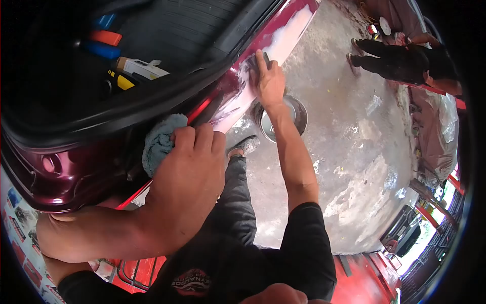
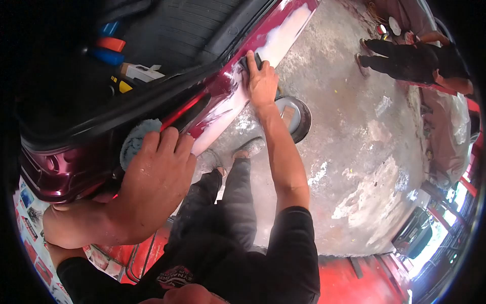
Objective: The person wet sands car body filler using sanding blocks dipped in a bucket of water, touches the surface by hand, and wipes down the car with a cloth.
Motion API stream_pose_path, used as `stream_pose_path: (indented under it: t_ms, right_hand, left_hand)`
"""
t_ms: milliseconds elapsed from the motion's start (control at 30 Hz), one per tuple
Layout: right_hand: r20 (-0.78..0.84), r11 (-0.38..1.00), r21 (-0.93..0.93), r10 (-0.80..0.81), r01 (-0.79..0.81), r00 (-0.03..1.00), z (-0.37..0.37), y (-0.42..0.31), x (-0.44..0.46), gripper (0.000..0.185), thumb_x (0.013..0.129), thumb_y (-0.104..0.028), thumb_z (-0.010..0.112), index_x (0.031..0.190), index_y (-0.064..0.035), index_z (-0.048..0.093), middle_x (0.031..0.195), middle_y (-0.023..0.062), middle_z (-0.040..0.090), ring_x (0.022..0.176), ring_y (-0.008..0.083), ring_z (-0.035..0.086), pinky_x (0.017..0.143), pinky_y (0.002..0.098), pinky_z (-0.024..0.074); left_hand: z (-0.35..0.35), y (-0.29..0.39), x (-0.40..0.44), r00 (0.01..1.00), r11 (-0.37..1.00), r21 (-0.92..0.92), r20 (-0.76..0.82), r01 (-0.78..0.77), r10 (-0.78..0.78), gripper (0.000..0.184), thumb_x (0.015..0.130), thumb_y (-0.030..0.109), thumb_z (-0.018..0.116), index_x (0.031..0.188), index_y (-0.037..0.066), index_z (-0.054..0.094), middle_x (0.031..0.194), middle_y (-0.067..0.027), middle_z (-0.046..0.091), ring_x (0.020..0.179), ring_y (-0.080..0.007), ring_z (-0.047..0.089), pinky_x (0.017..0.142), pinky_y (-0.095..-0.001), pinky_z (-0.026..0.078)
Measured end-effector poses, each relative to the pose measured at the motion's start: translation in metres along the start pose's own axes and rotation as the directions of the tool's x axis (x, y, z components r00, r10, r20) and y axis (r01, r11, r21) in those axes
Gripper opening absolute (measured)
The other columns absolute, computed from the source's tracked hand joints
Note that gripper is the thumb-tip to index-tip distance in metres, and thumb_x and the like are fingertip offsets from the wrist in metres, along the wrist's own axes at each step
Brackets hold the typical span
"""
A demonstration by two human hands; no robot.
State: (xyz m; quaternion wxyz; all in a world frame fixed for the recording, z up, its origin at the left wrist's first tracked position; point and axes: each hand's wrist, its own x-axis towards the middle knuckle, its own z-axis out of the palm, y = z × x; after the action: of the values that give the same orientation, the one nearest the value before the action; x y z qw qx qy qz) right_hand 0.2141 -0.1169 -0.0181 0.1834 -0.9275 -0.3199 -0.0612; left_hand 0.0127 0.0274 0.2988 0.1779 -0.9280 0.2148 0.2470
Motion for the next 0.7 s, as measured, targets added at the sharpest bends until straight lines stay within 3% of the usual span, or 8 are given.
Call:
stream_pose_path:
  t_ms: [133,233,267,367,400,500,600,700]
  right_hand:
    - [0.116,0.978,0.207,-0.006,-0.018,0.993,-0.02,-0.027,-0.04,0.068,0.09,-0.02,0.077,0.155,-0.0204,0.055,0.102,0.0205,0.061,0.09,0.0422,0.064,0.081,0.0522,0.0542]
    - [0.063,0.99,0.095,-0.113,0.106,0.992,-0.021,-0.015,-0.028,0.068,0.089,-0.02,0.076,0.154,-0.0228,0.056,0.107,0.0188,0.061,0.093,0.0414,0.064,0.081,0.0521,0.0543]
    - [0.151,0.994,-0.078,-0.066,0.079,0.986,-0.019,-0.016,-0.016,0.064,0.093,-0.017,0.069,0.155,-0.0269,0.055,0.116,0.0155,0.062,0.1,0.0365,0.064,0.083,0.0528,0.0541]
    - [0.104,0.997,-0.073,-0.02,0.028,0.994,-0.008,-0.016,-0.011,0.064,0.094,-0.017,0.069,0.155,-0.0274,0.055,0.113,0.0158,0.062,0.098,0.0362,0.064,0.08,0.0531,0.0536]
    - [0.095,0.998,0.043,0.032,-0.036,0.995,-0.005,-0.02,-0.021,0.063,0.095,-0.018,0.069,0.155,-0.027,0.055,0.111,0.0161,0.062,0.098,0.0363,0.065,0.079,0.0522,0.0543]
    - [0.094,0.969,0.246,-0.019,-0.005,0.995,-0.02,-0.025,-0.044,0.062,0.094,-0.018,0.069,0.155,-0.027,0.056,0.115,0.0164,0.063,0.1,0.0362,0.065,0.082,0.0505,0.0545]
    - [0.131,0.993,-0.102,-0.054,0.067,0.99,-0.015,-0.023,-0.015,0.061,0.095,-0.016,0.065,0.154,-0.027,0.056,0.113,0.0139,0.062,0.103,0.0347,0.063,0.088,0.0494,0.0518]
    - [0.123,0.997,-0.063,0.057,-0.05,0.991,-0.004,-0.027,-0.017,0.059,0.096,-0.017,0.064,0.154,-0.027,0.056,0.112,0.015,0.062,0.1,0.0354,0.064,0.085,0.0506,0.0527]
  left_hand:
    - [0.001,0.003,-0.001,1.0,1.0,0.021,0.023,-0.005,0.005,0.023,0.092,0.021,0.066,0.109,0.012,0.077,0.099,-0.0027,0.056,0.103,-0.0218,0.053,0.088,-0.0382,0.039]
    - [0.009,0.008,-0.001,1.0,1.0,0.004,-0.012,0.007,-0.007,0.023,0.092,0.02,0.066,0.11,0.012,0.077,0.099,-0.0027,0.056,0.103,-0.0218,0.053,0.088,-0.0383,0.039]
    - [0.008,0.009,-0.001,0.999,1.0,-0.005,-0.032,0.02,-0.02,0.023,0.092,0.02,0.066,0.11,0.012,0.077,0.099,-0.0027,0.056,0.103,-0.0218,0.053,0.088,-0.0384,0.04]
    - [-0.003,0.004,0.001,1.0,1.0,0.025,0.024,0.011,-0.012,0.022,0.092,0.019,0.065,0.109,0.012,0.077,0.099,-0.003,0.056,0.102,-0.0218,0.053,0.088,-0.0384,0.04]
    - [-0.003,0.004,0.001,1.0,1.0,0.019,0.019,0.01,-0.01,0.019,0.09,0.019,0.066,0.105,0.012,0.075,0.099,-0.0034,0.056,0.102,-0.0217,0.053,0.087,-0.0376,0.04]
    - [0.005,0.005,0.001,1.0,1.0,-0.007,0.0,0.017,-0.017,0.012,0.086,0.019,0.068,0.095,0.013,0.072,0.099,-0.0044,0.056,0.101,-0.0218,0.053,0.085,-0.0359,0.04]
    - [0.006,0.008,0.0,1.0,1.0,-0.024,-0.023,0.01,-0.01,0.011,0.085,0.019,0.068,0.093,0.012,0.072,0.1,-0.0049,0.057,0.101,-0.0225,0.054,0.086,-0.0361,0.041]
    - [0.001,0.004,0.001,1.0,1.0,-0.019,-0.022,0.013,-0.013,0.011,0.085,0.019,0.069,0.092,0.012,0.072,0.1,-0.0051,0.057,0.101,-0.023,0.054,0.087,-0.0365,0.042]
